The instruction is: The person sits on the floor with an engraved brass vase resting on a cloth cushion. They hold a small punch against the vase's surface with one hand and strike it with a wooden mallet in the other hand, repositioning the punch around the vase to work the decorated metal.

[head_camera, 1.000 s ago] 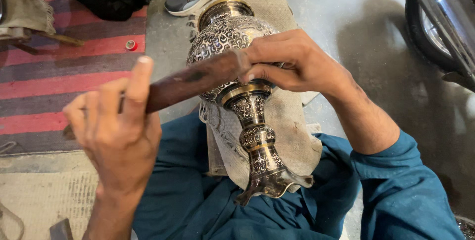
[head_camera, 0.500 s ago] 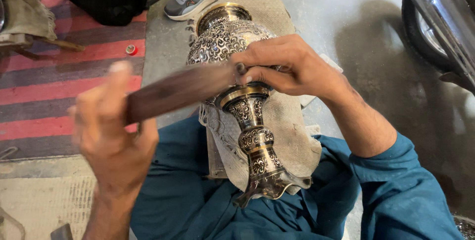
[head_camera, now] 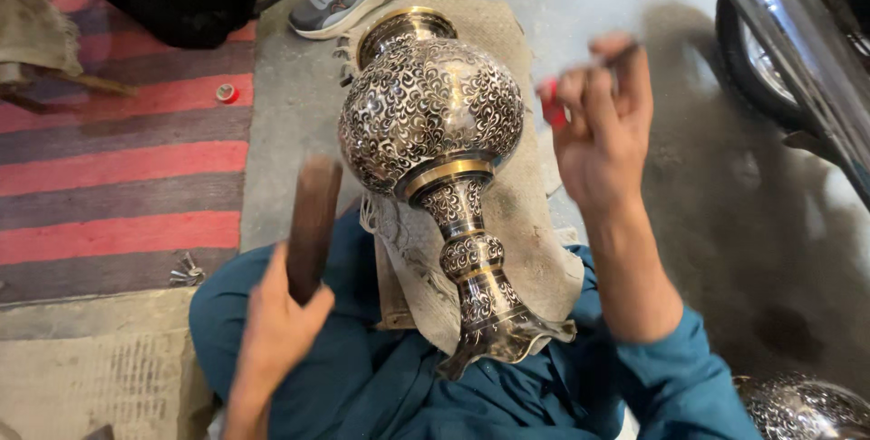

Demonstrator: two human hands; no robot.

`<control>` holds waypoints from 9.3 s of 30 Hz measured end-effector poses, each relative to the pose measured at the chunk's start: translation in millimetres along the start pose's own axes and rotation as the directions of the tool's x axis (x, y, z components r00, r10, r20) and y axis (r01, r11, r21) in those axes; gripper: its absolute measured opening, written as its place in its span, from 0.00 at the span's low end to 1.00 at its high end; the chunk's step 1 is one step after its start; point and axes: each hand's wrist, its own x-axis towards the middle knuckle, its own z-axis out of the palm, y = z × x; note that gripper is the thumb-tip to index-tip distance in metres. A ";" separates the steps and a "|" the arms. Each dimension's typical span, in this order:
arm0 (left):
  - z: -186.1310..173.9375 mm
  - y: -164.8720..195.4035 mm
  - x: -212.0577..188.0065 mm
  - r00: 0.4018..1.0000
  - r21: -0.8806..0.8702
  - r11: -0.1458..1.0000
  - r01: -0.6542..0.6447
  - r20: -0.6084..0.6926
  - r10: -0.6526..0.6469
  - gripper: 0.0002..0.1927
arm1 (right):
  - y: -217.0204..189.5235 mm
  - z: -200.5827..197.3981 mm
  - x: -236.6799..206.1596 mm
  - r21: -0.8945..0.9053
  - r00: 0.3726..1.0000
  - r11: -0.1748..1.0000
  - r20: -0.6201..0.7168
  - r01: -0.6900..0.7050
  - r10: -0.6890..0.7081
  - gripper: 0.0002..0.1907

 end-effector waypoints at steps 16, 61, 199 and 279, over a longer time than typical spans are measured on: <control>14.8 132.0 -41.5 0.649 -0.160 0.630 -0.760 -0.128 0.750 0.27 | 24.1 35.2 -147.3 0.463 0.929 0.886 -0.336 0.019 0.155 0.17; -9.9 49.4 -19.7 0.500 -0.173 0.475 -0.863 -0.155 0.852 0.20 | 30.1 108.0 -36.5 -0.535 0.969 0.838 0.245 0.108 0.032 0.13; 33.9 -35.7 0.9 0.974 -0.486 0.860 -0.156 -0.218 0.054 0.25 | 19.3 104.2 -3.4 -0.568 0.720 0.684 0.688 0.457 0.090 0.12; -79.9 61.2 37.0 0.603 0.852 0.337 -0.400 -0.032 0.797 0.37 | 57.7 77.1 -25.1 -0.702 0.825 0.459 0.546 0.544 -0.143 0.10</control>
